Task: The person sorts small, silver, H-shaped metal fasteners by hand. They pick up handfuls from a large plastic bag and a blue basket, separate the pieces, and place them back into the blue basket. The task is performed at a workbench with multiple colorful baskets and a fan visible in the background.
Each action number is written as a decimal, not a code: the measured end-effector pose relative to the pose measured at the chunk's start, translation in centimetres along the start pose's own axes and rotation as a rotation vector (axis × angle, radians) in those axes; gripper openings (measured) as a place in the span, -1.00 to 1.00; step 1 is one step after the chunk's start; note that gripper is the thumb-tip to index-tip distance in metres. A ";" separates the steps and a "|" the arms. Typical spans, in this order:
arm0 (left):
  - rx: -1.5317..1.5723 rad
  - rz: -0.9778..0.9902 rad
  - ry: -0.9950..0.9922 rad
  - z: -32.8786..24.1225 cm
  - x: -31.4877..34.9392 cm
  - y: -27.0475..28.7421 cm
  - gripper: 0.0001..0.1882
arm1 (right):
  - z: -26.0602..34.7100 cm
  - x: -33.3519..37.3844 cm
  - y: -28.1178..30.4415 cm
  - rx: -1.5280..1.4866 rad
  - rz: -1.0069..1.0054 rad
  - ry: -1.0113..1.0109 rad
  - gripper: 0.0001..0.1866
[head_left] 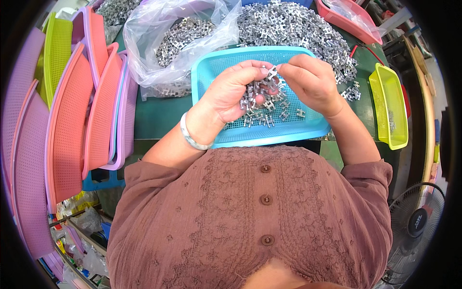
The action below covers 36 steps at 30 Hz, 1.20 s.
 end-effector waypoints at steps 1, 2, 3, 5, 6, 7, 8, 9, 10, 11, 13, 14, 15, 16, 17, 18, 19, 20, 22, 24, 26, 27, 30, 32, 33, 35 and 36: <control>-0.006 -0.012 -0.012 -0.1 0.0 0.1 -0.79 | 0.0 0.0 -0.1 0.005 -0.006 0.004 -0.82; -0.011 -0.023 -0.024 -0.1 0.0 0.2 -0.79 | -0.1 0.0 -0.2 -0.020 -0.005 -0.023 -0.83; -0.016 -0.035 -0.036 -0.1 0.0 0.2 -0.79 | -0.2 0.0 -0.4 -0.044 -0.004 -0.051 -0.85; 0.019 0.013 -0.031 -0.2 0.0 0.0 -0.77 | -1.0 0.2 -0.6 -0.175 -0.001 -0.169 -0.88; 0.037 0.037 -0.029 -0.2 0.0 -0.1 -0.76 | -1.7 0.3 -0.9 -0.282 0.002 -0.259 -0.90; 0.085 0.036 0.004 0.0 0.0 -0.2 -0.76 | -2.4 0.6 -1.2 -0.388 0.005 -0.348 -0.91; 0.132 0.035 0.037 0.3 0.0 -0.2 -0.75 | -2.8 0.9 -1.3 -0.444 -0.026 -0.401 -0.93; 0.179 0.035 0.070 0.5 -0.1 -0.3 -0.75 | -3.3 1.3 -1.5 -0.500 -0.057 -0.453 -0.94; 0.201 0.030 0.081 0.6 0.0 -0.2 -0.74 | -3.8 1.6 -1.6 -0.558 -0.087 -0.505 -0.95; 0.223 0.025 0.093 0.7 0.0 -0.1 -0.74 | -3.2 1.1 -1.1 -0.466 -0.054 -0.462 -0.92; 0.223 0.034 0.098 0.7 0.1 -0.1 -0.75 | -1.4 0.2 -0.1 -0.201 -0.032 -0.196 -0.86; 0.201 0.048 0.090 0.5 0.1 -0.3 -0.76 | -0.4 0.0 0.0 -0.067 -0.021 -0.064 -0.84; 0.179 0.063 0.082 0.4 0.2 -0.5 -0.78 | 0.3 0.2 0.0 0.083 -0.013 0.052 -0.80; 0.150 0.050 0.070 0.3 0.2 -0.4 -0.80 | 0.8 0.2 0.0 0.129 -0.005 0.095 -0.80; 0.122 0.037 0.058 0.2 0.2 -0.4 -0.82 | 1.3 0.2 0.1 0.175 0.004 0.137 -0.80; 0.093 0.025 0.046 0.1 0.2 -0.4 -0.84 | 1.8 0.3 0.1 0.220 0.013 0.180 -0.80; 0.089 0.017 0.038 0.1 0.2 -0.4 -0.85 | 2.0 0.4 0.2 0.250 0.008 0.203 -0.79; 0.085 0.009 0.031 0.1 0.2 -0.4 -0.86 | 2.1 0.5 0.2 0.258 0.014 0.203 -0.79; 0.075 0.000 0.018 0.1 0.2 -0.3 -0.87 | 2.3 0.5 0.3 0.275 0.026 0.207 -0.78; 0.062 -0.003 0.007 0.0 0.3 -0.3 -0.87 | 2.4 0.5 0.3 0.277 0.027 0.214 -0.78; 0.063 -0.003 0.005 0.1 0.2 -0.1 -0.87 | 2.4 0.6 0.3 0.273 0.029 0.217 -0.78; 0.064 -0.002 0.005 0.1 0.2 -0.1 -0.87 | 2.4 0.6 0.3 0.269 0.030 0.217 -0.78; 0.057 -0.006 0.005 0.0 0.2 0.0 -0.85 | 2.5 0.6 0.4 0.279 0.043 0.216 -0.77; 0.063 -0.006 0.008 0.0 0.3 0.0 -0.83 | 2.5 0.7 0.4 0.287 0.045 0.214 -0.77; 0.065 -0.007 0.009 0.0 0.3 0.1 -0.81 | 2.4 0.7 0.4 0.288 0.041 0.212 -0.77; 0.107 0.004 0.022 0.1 0.2 0.2 -0.78 | 2.1 0.8 0.5 0.293 0.036 0.197 -0.77; 0.128 0.009 0.029 0.2 0.1 0.2 -0.76 | 2.0 0.9 0.6 0.299 0.034 0.183 -0.77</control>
Point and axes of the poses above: each hand's wrist, its own x-axis away from the middle knuckle, its own y-axis out of the back of the hand, z = x × y, the point moved 8 cm from there along -x, towards the middle knuckle, and after that the axes turned 5 degrees about z, right-handed, at the moved point
